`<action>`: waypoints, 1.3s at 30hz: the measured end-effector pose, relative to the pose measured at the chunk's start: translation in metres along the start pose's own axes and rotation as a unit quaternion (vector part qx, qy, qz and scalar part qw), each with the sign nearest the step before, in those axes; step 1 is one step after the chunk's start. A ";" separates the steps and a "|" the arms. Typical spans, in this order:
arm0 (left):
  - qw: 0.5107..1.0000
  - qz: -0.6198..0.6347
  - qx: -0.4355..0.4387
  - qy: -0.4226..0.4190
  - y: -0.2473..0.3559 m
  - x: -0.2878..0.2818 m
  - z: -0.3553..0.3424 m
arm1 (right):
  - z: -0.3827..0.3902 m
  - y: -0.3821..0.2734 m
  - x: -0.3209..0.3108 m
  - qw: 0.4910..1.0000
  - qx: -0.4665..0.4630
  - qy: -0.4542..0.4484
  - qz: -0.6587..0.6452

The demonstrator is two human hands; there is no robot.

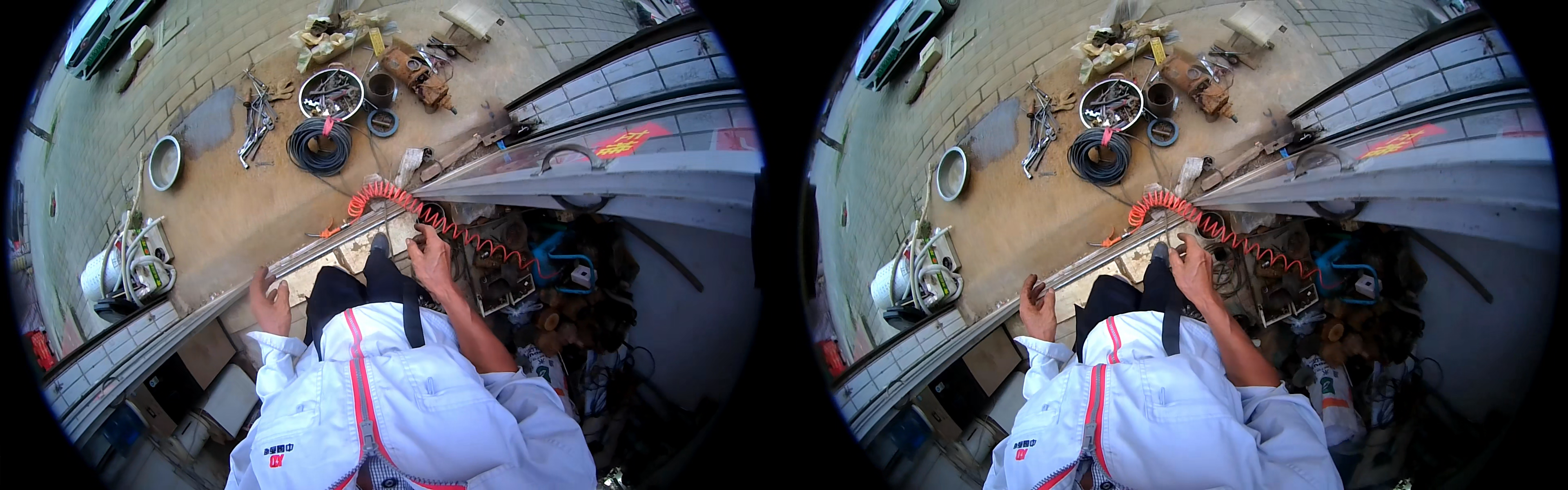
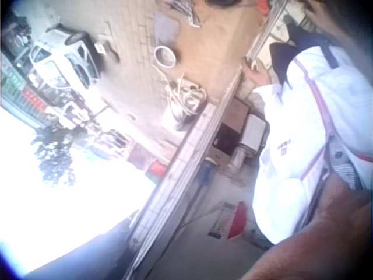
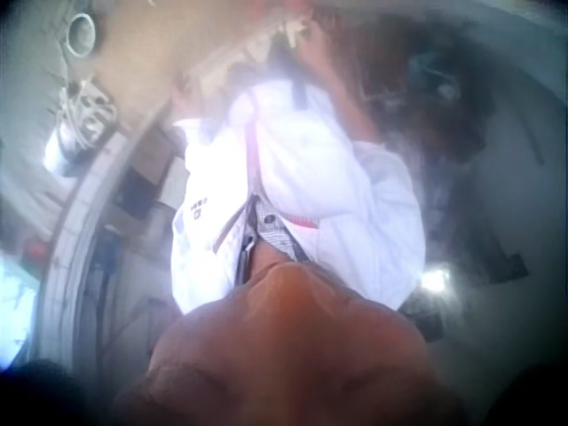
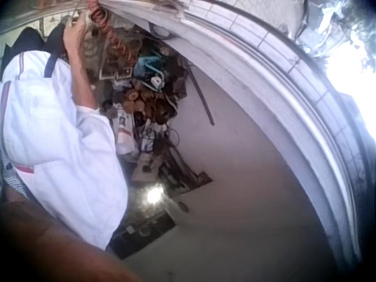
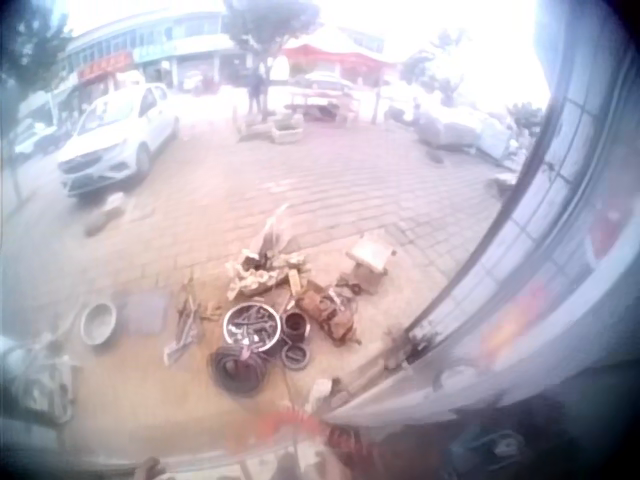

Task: The person sits on a stool and works on a rusty mechanical part, using a wrench to loosen bolts and a yellow tool to scrape or clean the surface. They handle various tools and parts, occasionally standing to retrieve items before returning to the task.

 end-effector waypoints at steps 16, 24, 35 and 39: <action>0.993 -0.020 0.041 -0.106 0.087 0.039 -0.166 | -0.060 -0.002 0.016 0.988 0.116 0.098 -0.027; 0.985 0.009 0.079 -0.151 0.143 0.025 -0.304 | -0.086 -0.065 0.034 0.966 0.177 0.187 -0.010; 0.975 0.033 0.116 -0.185 0.200 0.018 -0.451 | -0.135 -0.172 -0.025 0.934 0.156 0.320 -0.021; 0.969 0.006 0.109 -0.221 0.223 0.058 -0.450 | -0.173 -0.178 -0.056 0.920 0.160 0.355 -0.042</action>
Point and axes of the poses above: each hand's wrist, its own z-axis away from the middle knuckle, its own x-axis out of the palm, y = z × x, the point moved 10 cm from there along -z, towards the middle knuckle, and after that the axes turned 4 degrees about z, right-handed, at the moved point
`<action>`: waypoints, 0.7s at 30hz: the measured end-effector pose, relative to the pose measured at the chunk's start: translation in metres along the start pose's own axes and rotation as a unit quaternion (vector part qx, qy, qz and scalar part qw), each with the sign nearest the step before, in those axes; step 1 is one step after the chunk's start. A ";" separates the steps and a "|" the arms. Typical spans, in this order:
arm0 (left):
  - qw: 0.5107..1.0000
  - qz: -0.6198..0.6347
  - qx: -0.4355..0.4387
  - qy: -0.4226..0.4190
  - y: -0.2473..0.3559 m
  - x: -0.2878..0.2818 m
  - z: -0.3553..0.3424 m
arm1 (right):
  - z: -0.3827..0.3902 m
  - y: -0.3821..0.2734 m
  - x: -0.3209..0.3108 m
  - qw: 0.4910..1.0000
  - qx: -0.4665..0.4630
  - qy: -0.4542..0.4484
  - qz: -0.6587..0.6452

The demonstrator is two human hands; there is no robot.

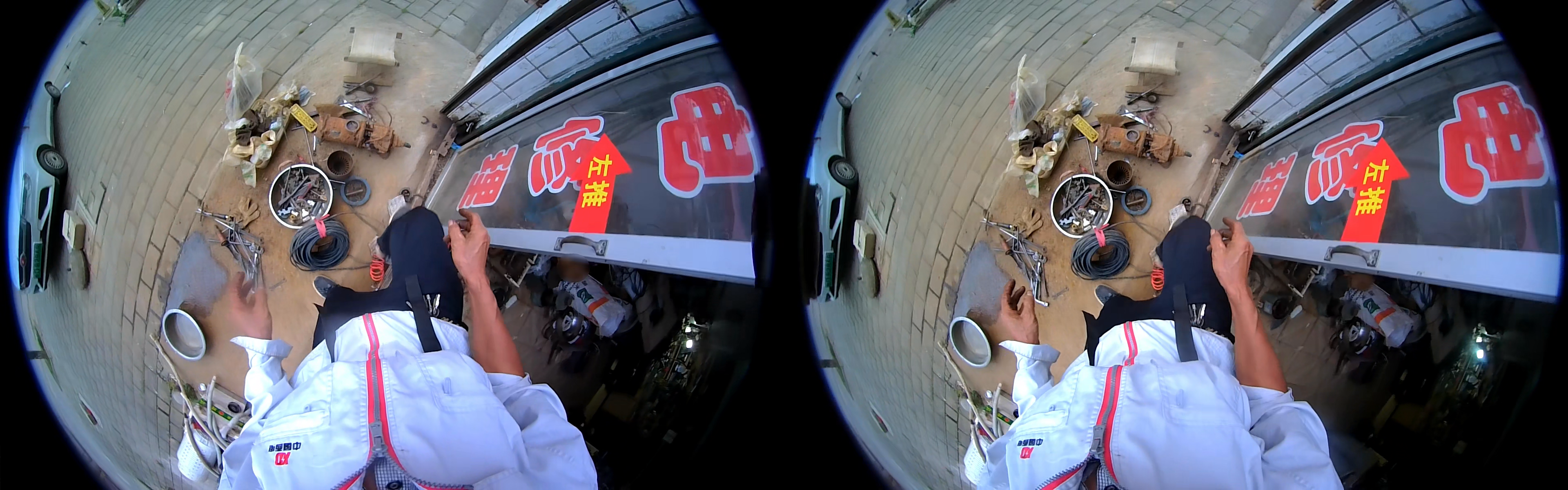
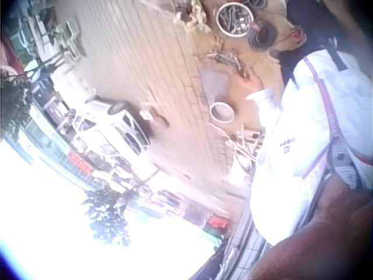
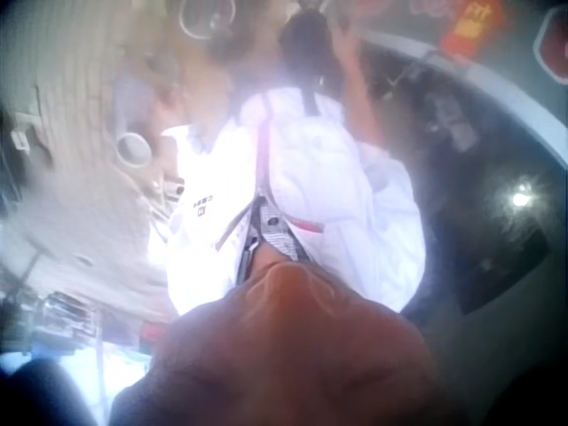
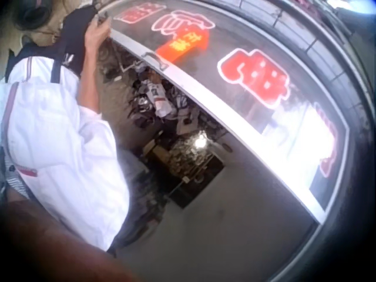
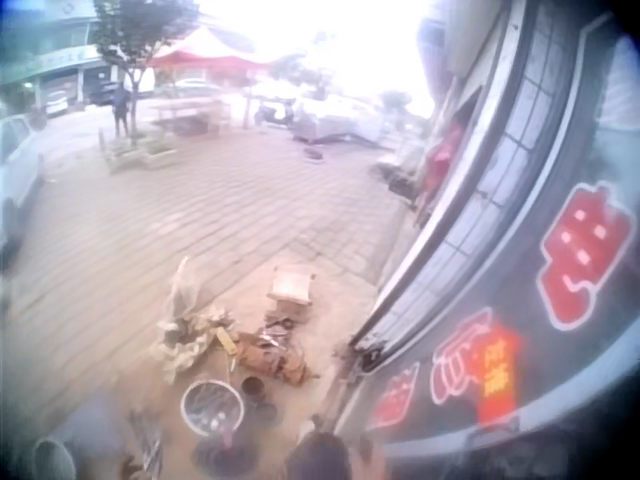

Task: The person sits on a stool and works on a rusty mechanical part, using a wrench to loosen bolts and a yellow tool to scrape or clean the surface. They handle various tools and parts, occasionally standing to retrieve items before returning to the task.

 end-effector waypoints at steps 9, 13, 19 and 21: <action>0.994 0.050 0.024 0.089 0.061 0.082 -0.063 | -0.224 0.010 0.054 0.999 0.023 -0.027 -0.025; 0.988 0.012 -0.003 0.152 0.067 0.154 -0.089 | -0.386 0.023 0.071 0.999 -0.016 -0.019 -0.027; 0.990 -0.019 -0.035 0.134 0.162 0.347 -0.131 | -0.602 0.078 0.071 0.997 0.040 -0.058 -0.016; 0.986 -0.087 -0.021 0.144 0.207 0.367 -0.135 | -0.629 0.070 0.068 0.995 0.060 -0.083 0.005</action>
Point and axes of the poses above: each hand's wrist, its own z-axis away from the middle knuckle, its own x-axis out of the palm, y = z × x, the point moved 10 cm from there along -z, towards the middle knuckle, and after that the axes turned 4 degrees about z, right-handed, at the moved point
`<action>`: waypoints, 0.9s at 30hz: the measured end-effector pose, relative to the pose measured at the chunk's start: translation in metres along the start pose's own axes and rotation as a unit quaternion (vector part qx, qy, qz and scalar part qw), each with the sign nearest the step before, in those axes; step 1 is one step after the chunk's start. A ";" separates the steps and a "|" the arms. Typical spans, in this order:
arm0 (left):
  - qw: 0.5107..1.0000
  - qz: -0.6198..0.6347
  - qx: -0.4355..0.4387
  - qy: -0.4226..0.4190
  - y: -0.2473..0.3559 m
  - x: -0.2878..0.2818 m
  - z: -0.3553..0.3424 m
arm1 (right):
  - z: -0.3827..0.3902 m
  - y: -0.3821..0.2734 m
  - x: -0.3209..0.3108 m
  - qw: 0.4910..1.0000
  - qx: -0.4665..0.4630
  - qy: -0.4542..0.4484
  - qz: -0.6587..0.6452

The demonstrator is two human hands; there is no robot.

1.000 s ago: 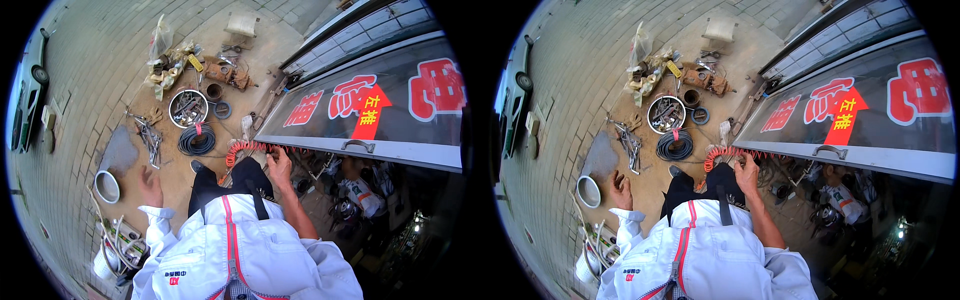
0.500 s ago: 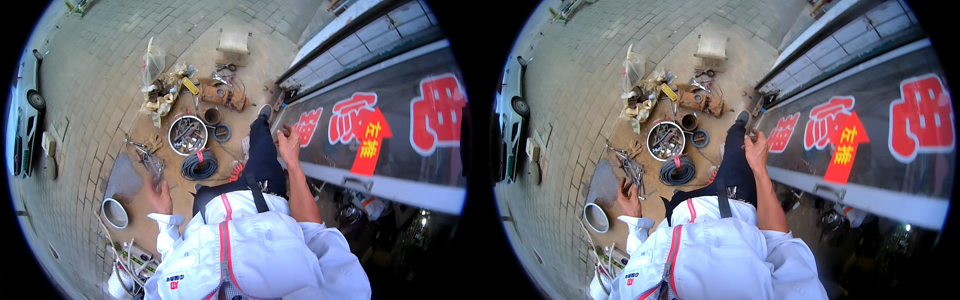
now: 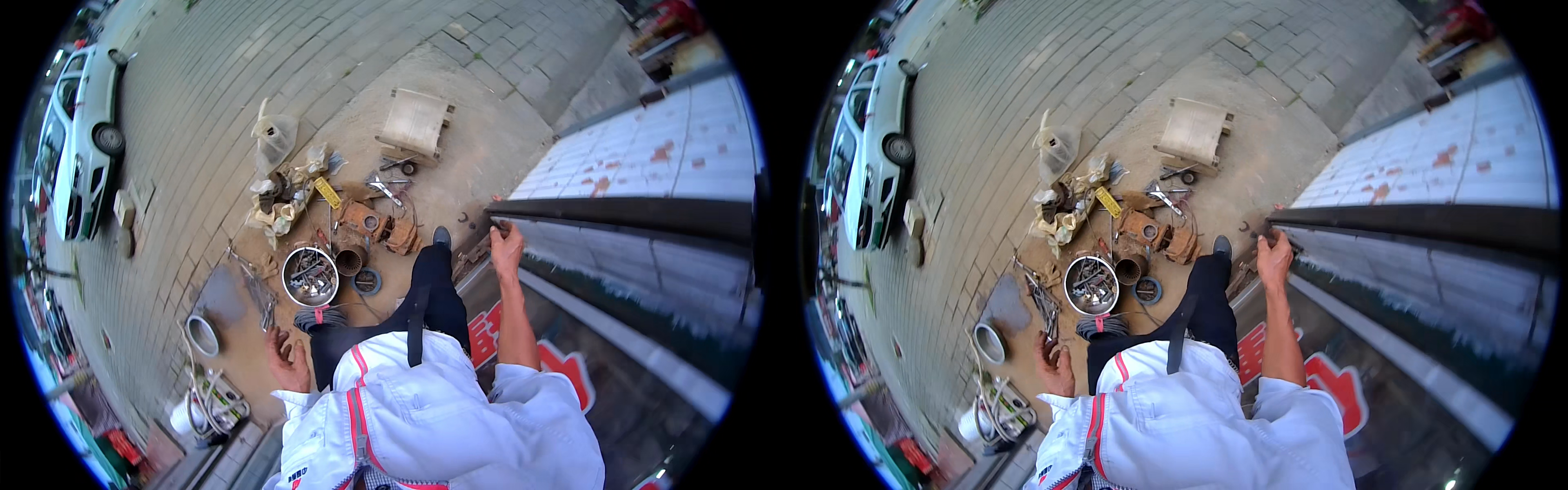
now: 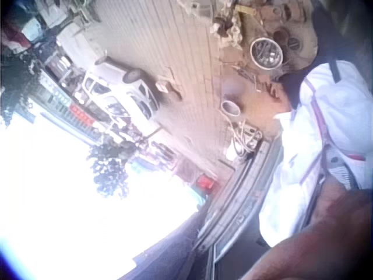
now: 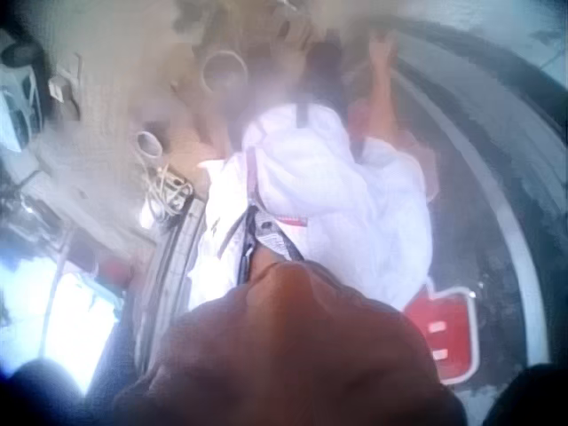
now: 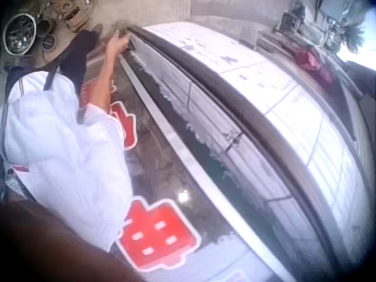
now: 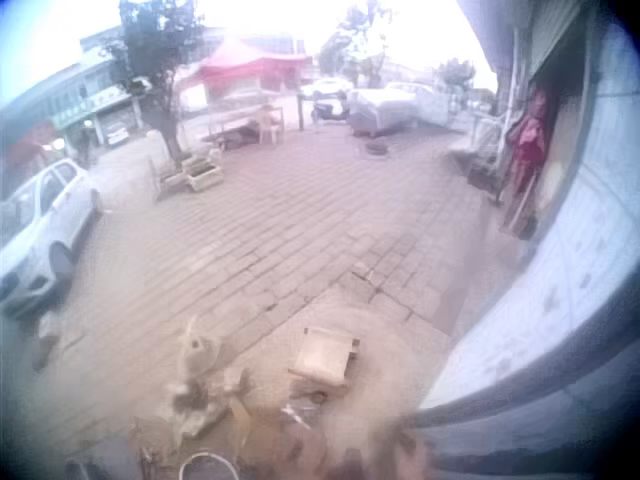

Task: The person sits on a stool and works on a rusty mechanical part, using a wrench to loosen bolts and a yellow tool to scrape or clean the surface. They handle various tools and parts, occasionally standing to retrieve items before returning to the task.

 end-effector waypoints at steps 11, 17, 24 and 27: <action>0.982 0.120 -0.094 0.108 0.071 0.071 0.015 | -0.061 -0.162 0.045 0.972 -0.099 -0.208 0.048; 0.962 0.171 -0.107 0.183 0.052 0.071 -0.002 | -0.075 -0.220 0.057 0.959 -0.140 -0.228 0.091; 0.921 0.193 -0.166 0.296 0.044 0.073 0.013 | -0.109 -0.254 0.121 0.898 -0.234 -0.322 0.189; 0.888 0.188 -0.209 0.363 0.054 0.092 0.030 | -0.117 -0.284 0.168 0.854 -0.258 -0.391 0.225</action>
Point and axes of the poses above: each hand's wrist, its own z-axis away from the middle knuckle, its own x-axis out of the palm, y = z × x, the point moved 10 cm from there along -z, towards the middle knuckle, and after that the axes turned 4 degrees about z, right-handed, at the moved point
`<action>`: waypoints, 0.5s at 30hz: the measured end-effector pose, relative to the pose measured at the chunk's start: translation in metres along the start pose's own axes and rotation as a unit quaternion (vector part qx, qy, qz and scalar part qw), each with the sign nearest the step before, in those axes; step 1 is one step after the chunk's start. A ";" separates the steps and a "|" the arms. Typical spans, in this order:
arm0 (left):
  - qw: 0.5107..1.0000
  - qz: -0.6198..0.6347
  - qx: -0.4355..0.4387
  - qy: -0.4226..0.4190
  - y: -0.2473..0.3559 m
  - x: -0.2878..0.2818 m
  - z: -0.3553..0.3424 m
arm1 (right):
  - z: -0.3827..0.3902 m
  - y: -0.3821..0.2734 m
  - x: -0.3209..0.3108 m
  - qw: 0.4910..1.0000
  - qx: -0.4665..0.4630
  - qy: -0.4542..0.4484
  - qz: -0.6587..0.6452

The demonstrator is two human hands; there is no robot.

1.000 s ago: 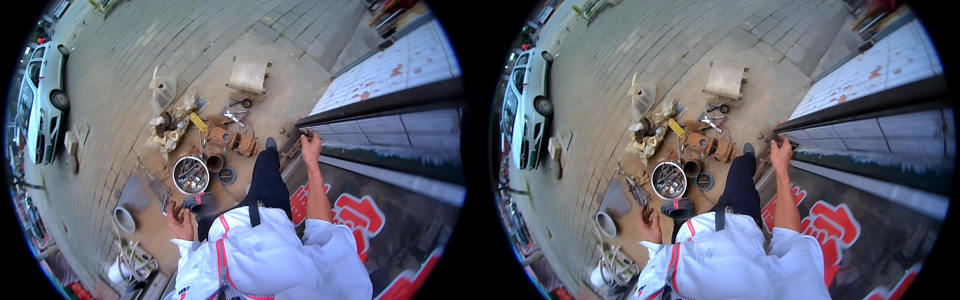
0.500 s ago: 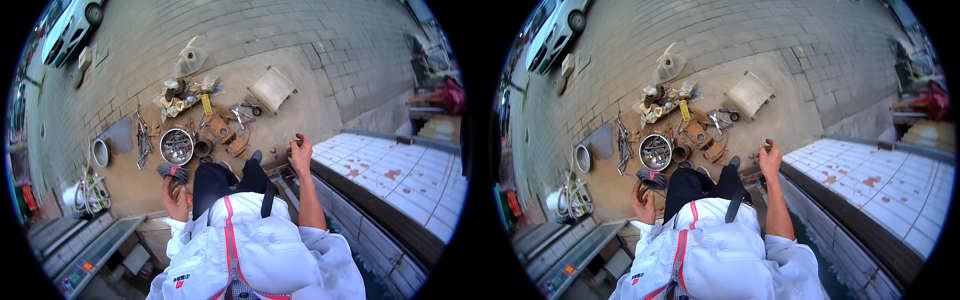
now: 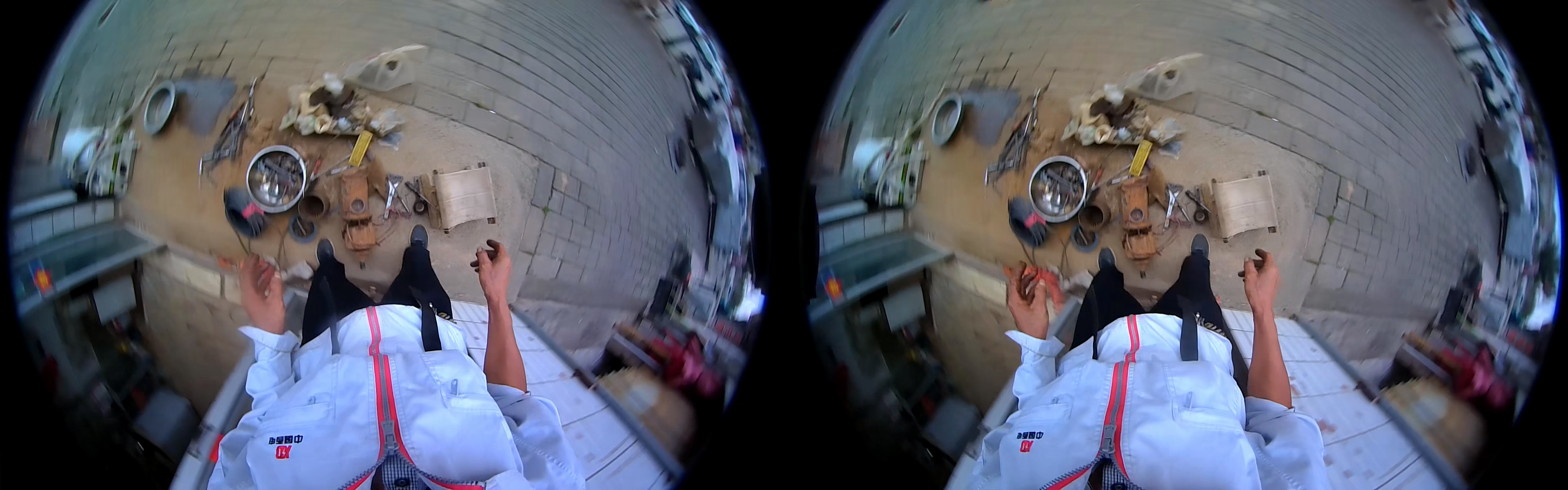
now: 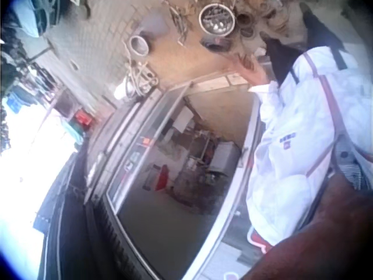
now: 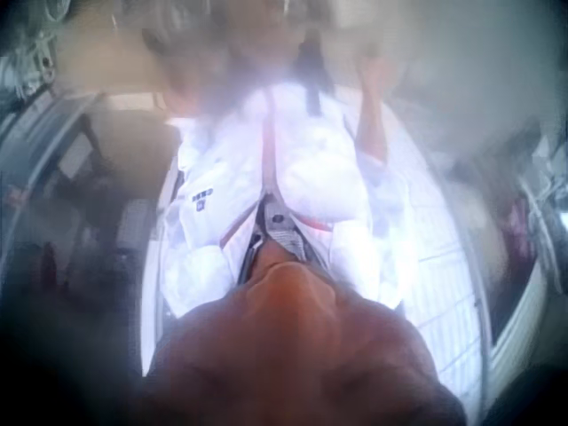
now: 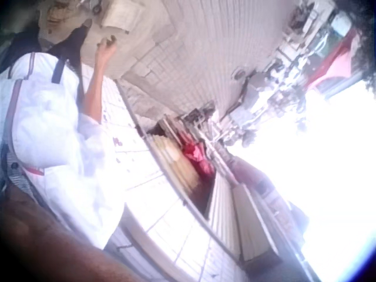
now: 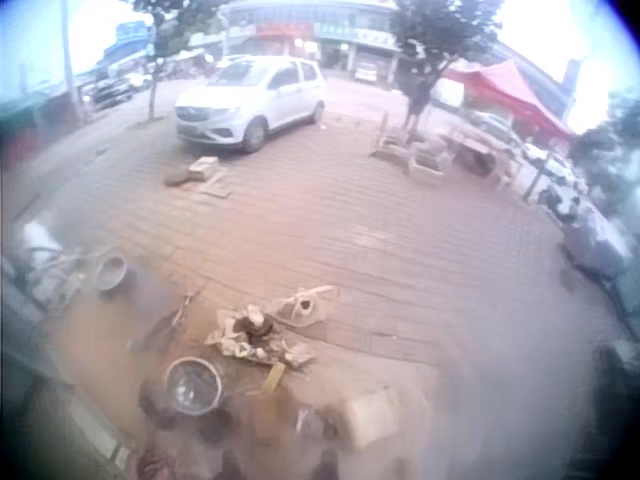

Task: The person sits on a stool and works on a rusty mechanical part, using a wrench to loosen bolts and a yellow tool to scrape or clean the surface. They handle various tools and parts, occasionally standing to retrieve items before returning to the task.

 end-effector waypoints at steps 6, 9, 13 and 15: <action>0.991 0.016 -0.067 0.116 -0.021 0.033 0.097 | -0.086 -0.051 -0.002 0.989 -0.106 -0.107 0.008; 0.989 0.014 -0.062 0.130 -0.014 0.042 0.116 | -0.104 -0.064 -0.013 0.988 -0.101 -0.117 0.015; 0.983 0.013 -0.055 0.173 -0.008 0.034 0.129 | -0.105 -0.085 0.000 0.981 -0.120 -0.144 0.052; 0.979 0.024 -0.069 0.191 -0.019 0.029 0.137 | -0.099 -0.094 0.016 0.974 -0.138 -0.165 0.074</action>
Point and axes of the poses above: each hand's wrist, its own z-axis away from the middle knuckle, its own x-axis out of the palm, y = z × x, the point moved 10 cm from there along -z, towards the middle knuckle, and after that the axes turned 4 degrees about z, right-handed, at the moved point
